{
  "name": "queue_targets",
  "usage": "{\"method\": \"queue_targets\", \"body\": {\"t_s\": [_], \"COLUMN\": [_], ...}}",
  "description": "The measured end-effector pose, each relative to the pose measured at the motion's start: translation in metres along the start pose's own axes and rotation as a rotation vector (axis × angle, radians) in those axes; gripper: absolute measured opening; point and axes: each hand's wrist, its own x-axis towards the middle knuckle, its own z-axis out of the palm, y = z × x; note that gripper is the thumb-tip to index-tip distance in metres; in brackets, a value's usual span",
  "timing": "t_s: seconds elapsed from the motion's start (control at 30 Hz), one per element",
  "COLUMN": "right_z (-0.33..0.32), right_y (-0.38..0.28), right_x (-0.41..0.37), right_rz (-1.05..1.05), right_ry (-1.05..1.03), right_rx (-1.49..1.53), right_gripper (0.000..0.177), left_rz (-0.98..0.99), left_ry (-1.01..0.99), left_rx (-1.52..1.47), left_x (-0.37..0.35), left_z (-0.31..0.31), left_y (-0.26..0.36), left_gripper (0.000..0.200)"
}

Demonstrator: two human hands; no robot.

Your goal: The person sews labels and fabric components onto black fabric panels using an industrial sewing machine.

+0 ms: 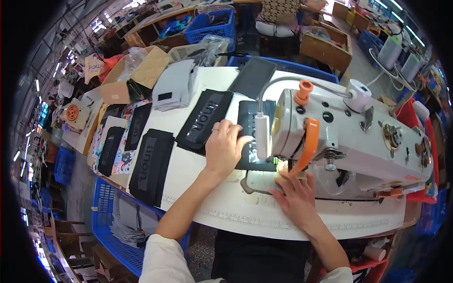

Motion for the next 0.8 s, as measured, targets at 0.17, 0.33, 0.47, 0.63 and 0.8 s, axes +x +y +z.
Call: {"method": "queue_targets", "body": {"t_s": [0.17, 0.33, 0.47, 0.63, 0.8], "right_z": [-0.004, -0.006, -0.006, -0.004, -0.006], "right_y": [-0.001, -0.002, -0.002, 0.001, -0.001], "right_x": [0.002, 0.005, 0.004, 0.001, 0.001], "right_rz": [0.019, 0.010, 0.017, 0.014, 0.023], "right_ry": [-0.040, -0.034, -0.028, -0.053, -0.033], "right_rx": [0.037, 0.078, 0.088, 0.077, 0.081], "right_gripper": [0.028, 0.027, 0.027, 0.028, 0.026], "left_rz": [-0.339, -0.474, -0.492, -0.645, -0.420], "left_ry": [-0.190, -0.113, 0.144, 0.046, 0.004], "left_rx": [0.227, -0.081, -0.437, -0.294, 0.276], "left_x": [-0.010, 0.001, 0.019, 0.022, -0.016], "left_z": [0.014, 0.011, -0.019, -0.068, -0.063], "left_y": [-0.012, -0.018, -0.035, -0.093, -0.116], "left_gripper": [0.019, 0.020, 0.018, 0.018, 0.028]}}
